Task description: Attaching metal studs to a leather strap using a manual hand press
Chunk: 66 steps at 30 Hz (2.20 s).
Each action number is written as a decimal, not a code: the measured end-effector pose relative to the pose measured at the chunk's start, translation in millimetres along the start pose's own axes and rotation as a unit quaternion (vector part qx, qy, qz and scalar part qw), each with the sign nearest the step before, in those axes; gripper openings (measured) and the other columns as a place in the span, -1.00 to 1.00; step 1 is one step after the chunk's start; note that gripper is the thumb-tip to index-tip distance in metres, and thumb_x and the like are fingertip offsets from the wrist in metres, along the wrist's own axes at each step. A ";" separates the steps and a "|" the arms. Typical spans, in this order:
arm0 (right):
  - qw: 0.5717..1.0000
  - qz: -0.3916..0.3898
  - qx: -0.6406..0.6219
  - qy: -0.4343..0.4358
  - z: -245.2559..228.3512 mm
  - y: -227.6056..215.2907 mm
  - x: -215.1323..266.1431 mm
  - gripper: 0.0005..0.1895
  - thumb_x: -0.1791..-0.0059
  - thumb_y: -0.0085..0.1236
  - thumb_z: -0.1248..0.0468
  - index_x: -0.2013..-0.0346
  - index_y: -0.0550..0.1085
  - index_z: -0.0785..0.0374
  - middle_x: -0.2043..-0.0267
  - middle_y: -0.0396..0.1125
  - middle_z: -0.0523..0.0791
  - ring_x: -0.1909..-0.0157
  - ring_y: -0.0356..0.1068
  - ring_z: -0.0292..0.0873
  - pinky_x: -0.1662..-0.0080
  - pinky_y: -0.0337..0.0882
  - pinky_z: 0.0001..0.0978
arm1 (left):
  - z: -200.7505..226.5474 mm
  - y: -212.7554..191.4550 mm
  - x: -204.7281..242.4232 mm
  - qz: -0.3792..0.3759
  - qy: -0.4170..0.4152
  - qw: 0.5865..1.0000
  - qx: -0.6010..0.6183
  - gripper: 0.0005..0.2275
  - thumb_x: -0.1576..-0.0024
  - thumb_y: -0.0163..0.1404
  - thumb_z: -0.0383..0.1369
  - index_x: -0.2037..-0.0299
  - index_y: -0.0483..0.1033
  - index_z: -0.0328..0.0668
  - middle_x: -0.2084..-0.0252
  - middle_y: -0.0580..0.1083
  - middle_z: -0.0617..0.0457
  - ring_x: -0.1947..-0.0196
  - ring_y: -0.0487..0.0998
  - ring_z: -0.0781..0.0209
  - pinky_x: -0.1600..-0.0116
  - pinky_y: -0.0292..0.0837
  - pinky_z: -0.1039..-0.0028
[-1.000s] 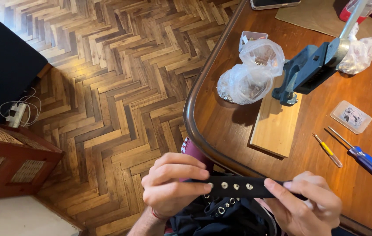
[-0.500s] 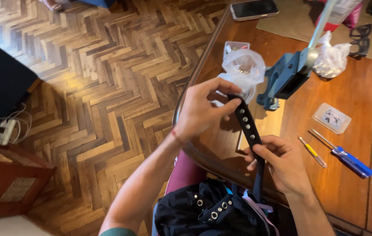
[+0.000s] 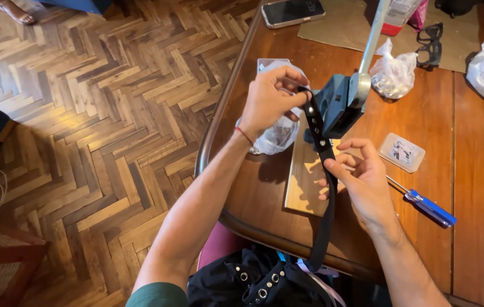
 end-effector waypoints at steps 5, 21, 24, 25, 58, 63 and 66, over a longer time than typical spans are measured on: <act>1.000 -0.005 -0.011 0.012 11.2 -13.8 -19.7 -0.64 -0.22 0.27 0.43 -0.28 0.40 0.24 0.23 0.50 0.00 0.45 0.65 0.07 0.55 0.77 0.09 | -19.1 5.2 -20.1 -0.002 -0.021 1.000 0.013 -0.77 -0.09 0.39 -0.58 0.05 0.75 -0.39 0.25 0.63 -0.32 0.41 0.81 0.06 0.48 0.87 0.44; 0.999 -0.020 0.037 0.020 21.5 -14.3 -24.5 -0.55 -0.22 0.25 0.41 -0.43 0.49 0.23 0.32 0.39 -0.02 0.48 0.64 0.17 0.57 0.73 0.26 | -61.9 3.9 -24.0 0.025 -0.065 0.998 0.006 -0.74 -0.02 0.49 -0.53 0.09 0.79 -0.35 0.19 0.61 -0.28 0.40 0.79 0.04 0.50 0.88 0.40; 0.999 -0.023 0.029 0.020 21.1 -10.6 -17.9 -0.51 -0.19 0.28 0.42 -0.44 0.47 0.23 0.35 0.40 -0.03 0.48 0.65 0.17 0.56 0.74 0.24 | -75.0 3.9 -23.6 0.022 -0.082 0.996 -0.023 -0.72 -0.01 0.49 -0.51 0.08 0.79 -0.36 0.17 0.62 -0.30 0.40 0.79 0.00 0.50 0.89 0.38; 0.999 -0.025 0.023 0.022 23.0 -8.4 -16.6 -0.47 -0.18 0.29 0.42 -0.47 0.44 0.23 0.35 0.41 -0.03 0.47 0.65 0.16 0.56 0.75 0.23 | -80.9 4.4 -26.0 0.015 -0.085 0.996 -0.018 -0.71 -0.03 0.48 -0.51 0.05 0.78 -0.39 0.16 0.60 -0.31 0.37 0.79 0.01 0.48 0.89 0.38; 0.998 0.036 0.043 0.028 46.7 -32.2 -20.7 -0.50 -0.13 0.48 0.38 -0.29 0.42 0.15 0.21 0.61 0.01 0.32 0.65 -0.19 0.37 0.72 -0.39 | -34.8 46.4 76.1 -0.095 0.237 0.938 -0.234 -0.73 -0.32 0.33 -0.15 -0.09 0.77 -0.07 -0.14 0.75 -0.12 -0.24 0.77 -0.27 -0.26 0.71 0.00; 0.996 -0.007 0.083 0.028 -3.7 -24.0 -19.7 -0.45 -0.16 0.42 0.29 -0.41 0.40 0.13 0.13 0.63 0.03 0.22 0.66 -0.18 0.28 0.74 -0.36 | -27.5 50.5 77.7 -0.073 0.249 0.934 -0.246 -0.73 -0.27 0.38 -0.11 -0.09 0.76 0.06 -0.09 0.76 0.00 -0.23 0.77 -0.13 -0.27 0.71 0.10; 0.977 -0.021 0.208 0.029 -63.6 -14.6 -29.2 -0.58 -0.12 0.40 0.33 -0.26 0.51 0.26 0.08 0.62 0.04 0.13 0.69 -0.05 0.32 0.63 -0.29 | -9.7 53.3 80.3 -0.078 0.229 0.922 -0.301 -0.65 -0.33 0.19 -0.01 -0.01 0.73 -0.15 0.04 0.71 0.02 0.03 0.76 0.02 -0.04 0.57 0.28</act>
Point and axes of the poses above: each hand's wrist, its own x-axis away from the middle knuckle, its own y-axis out of the palm, z = x × y, the point moved 9 cm from there along -x, towards the middle knuckle
